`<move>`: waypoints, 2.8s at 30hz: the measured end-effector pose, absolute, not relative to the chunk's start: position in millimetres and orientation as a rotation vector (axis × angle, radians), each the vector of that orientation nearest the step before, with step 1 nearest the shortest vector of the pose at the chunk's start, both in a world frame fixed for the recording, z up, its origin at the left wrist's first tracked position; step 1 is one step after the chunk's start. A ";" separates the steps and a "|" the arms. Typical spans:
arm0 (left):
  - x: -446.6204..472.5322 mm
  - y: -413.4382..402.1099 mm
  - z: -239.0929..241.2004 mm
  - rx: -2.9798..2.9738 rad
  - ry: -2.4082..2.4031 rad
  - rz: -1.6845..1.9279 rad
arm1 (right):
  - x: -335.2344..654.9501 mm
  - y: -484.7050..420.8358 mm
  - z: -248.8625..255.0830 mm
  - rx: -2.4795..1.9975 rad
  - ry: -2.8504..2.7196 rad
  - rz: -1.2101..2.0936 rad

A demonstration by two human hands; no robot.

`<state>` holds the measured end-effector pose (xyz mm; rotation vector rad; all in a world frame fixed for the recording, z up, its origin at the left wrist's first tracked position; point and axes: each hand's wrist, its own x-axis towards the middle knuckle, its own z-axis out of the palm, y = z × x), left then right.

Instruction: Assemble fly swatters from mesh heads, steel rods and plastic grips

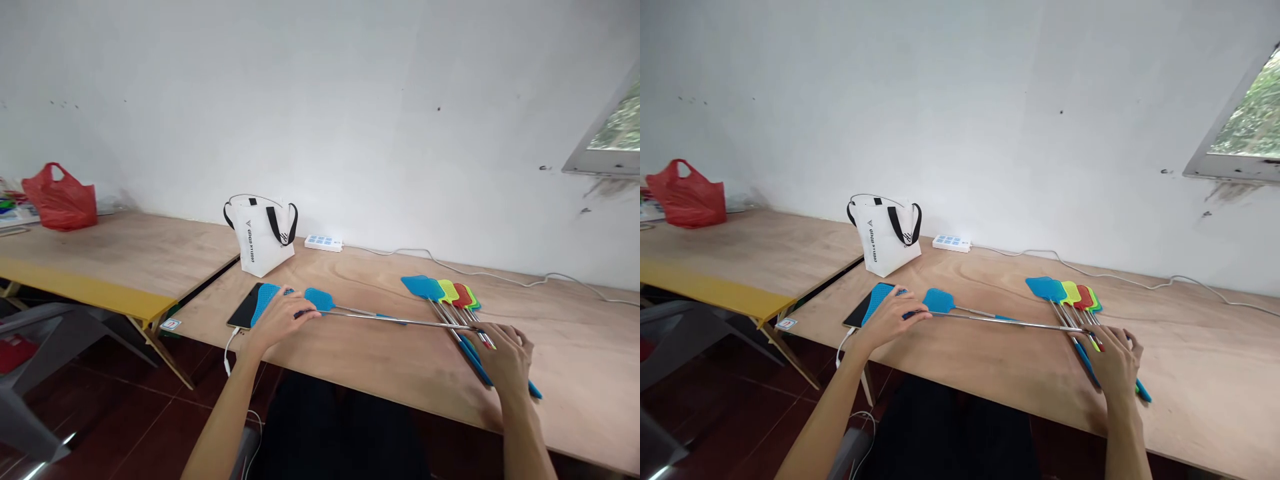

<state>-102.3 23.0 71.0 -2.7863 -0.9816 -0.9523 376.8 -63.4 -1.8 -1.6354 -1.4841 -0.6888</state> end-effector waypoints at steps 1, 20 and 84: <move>-100.0 20.6 72.5 -2.786 -0.989 -0.948 | 380.0 -64.9 -3.5 -1.639 -1.482 -0.645; -100.0 4.1 87.3 -2.603 -0.922 -0.983 | 392.4 -67.8 7.8 -1.809 -1.490 0.131; -48.1 0.6 55.3 -2.564 -0.682 -1.099 | 243.4 -64.6 36.9 -1.437 -1.873 -0.330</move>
